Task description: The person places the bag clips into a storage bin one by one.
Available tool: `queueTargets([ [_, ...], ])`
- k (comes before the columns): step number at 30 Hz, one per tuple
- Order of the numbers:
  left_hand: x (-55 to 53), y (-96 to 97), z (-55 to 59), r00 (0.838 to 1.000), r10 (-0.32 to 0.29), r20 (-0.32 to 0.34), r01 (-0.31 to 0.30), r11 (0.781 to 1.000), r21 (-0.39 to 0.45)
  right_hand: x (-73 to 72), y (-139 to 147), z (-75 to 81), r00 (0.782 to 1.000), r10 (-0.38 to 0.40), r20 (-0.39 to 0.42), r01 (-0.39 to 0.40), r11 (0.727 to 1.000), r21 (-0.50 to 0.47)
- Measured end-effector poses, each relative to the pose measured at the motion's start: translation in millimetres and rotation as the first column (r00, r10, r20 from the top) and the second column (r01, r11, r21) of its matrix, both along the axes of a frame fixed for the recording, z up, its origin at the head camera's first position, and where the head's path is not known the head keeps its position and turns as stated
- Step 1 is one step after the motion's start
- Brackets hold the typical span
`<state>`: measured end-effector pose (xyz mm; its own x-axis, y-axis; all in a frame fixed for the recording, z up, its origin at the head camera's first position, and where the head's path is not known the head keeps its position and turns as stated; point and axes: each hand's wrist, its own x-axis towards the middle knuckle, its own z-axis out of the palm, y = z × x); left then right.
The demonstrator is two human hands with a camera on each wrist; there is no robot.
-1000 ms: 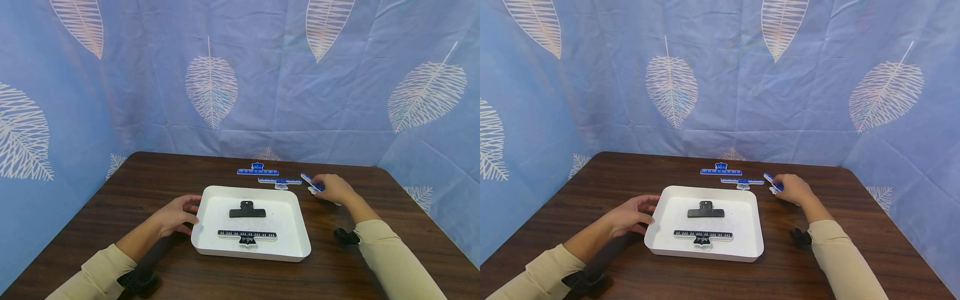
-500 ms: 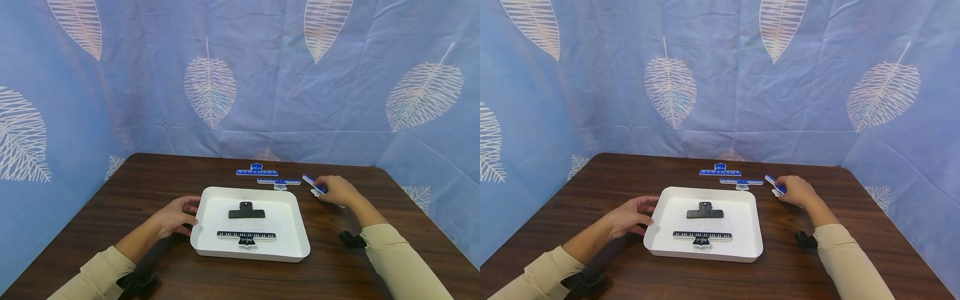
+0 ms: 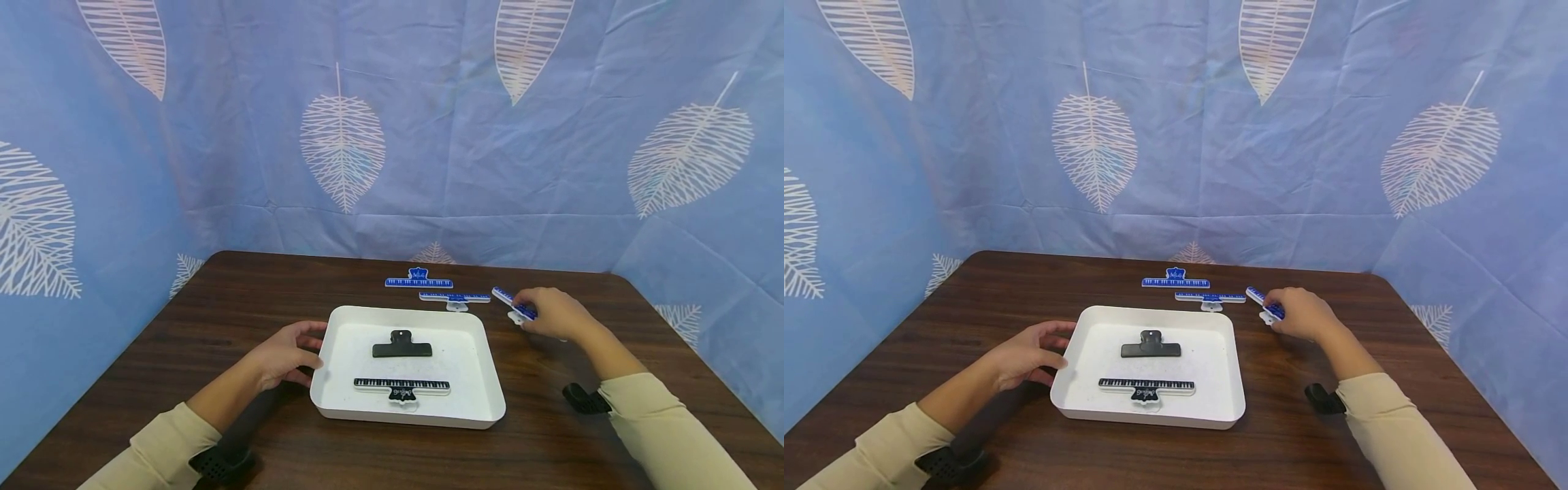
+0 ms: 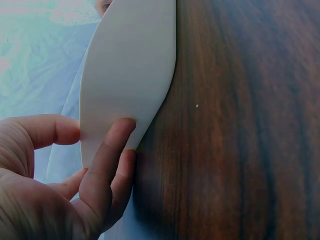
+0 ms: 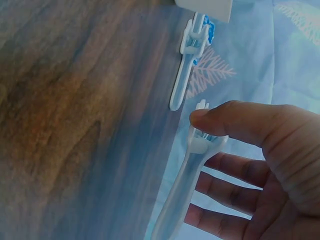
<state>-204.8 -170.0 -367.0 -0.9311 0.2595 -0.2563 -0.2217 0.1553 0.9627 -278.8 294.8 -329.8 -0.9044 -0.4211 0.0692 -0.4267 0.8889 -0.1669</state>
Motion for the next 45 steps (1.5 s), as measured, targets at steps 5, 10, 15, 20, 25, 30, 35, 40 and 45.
queueTargets([
  [5,-0.3,-0.3,-0.9,1.000,-0.003,-0.004,0.003,1.000,0.001,4.9,-4.5,4.4,1.000,0.010,-0.014,-0.010,1.000,0.010],
  [10,0.0,0.1,-0.4,1.000,-0.001,-0.002,0.001,1.000,0.001,9.2,-7.1,9.8,0.999,0.030,-0.024,-0.030,0.999,0.015],
  [15,-0.3,0.0,-1.0,1.000,-0.002,-0.001,0.002,1.000,0.001,13.1,-11.0,16.9,0.998,0.053,-0.026,-0.053,0.998,0.020],
  [20,-0.6,0.1,-1.5,1.000,-0.003,-0.001,0.003,1.000,-0.007,17.4,-16.1,24.3,0.998,0.066,-0.021,-0.065,0.998,0.022],
  [25,-0.4,0.3,-1.5,1.000,-0.001,-0.001,0.001,1.000,-0.012,20.5,-21.1,30.9,0.996,0.086,-0.015,-0.085,0.996,0.022],
  [30,-0.2,0.1,-1.2,1.000,0.001,-0.003,-0.001,1.000,-0.014,23.5,-29.1,37.3,0.993,0.112,-0.027,-0.111,0.993,0.032],
  [35,0.0,0.1,-1.0,1.000,0.001,-0.003,-0.001,1.000,-0.016,25.9,-38.5,42.4,0.988,0.149,-0.046,-0.147,0.988,0.043],
  [40,0.1,0.3,-0.7,1.000,0.000,-0.004,0.000,1.000,-0.017,28.3,-48.2,46.0,0.985,0.165,-0.045,-0.163,0.985,0.048],
  [45,0.3,0.5,-0.5,1.000,0.002,-0.006,-0.002,1.000,-0.020,31.6,-59.0,48.6,0.985,0.171,-0.024,-0.170,0.984,0.051],
])
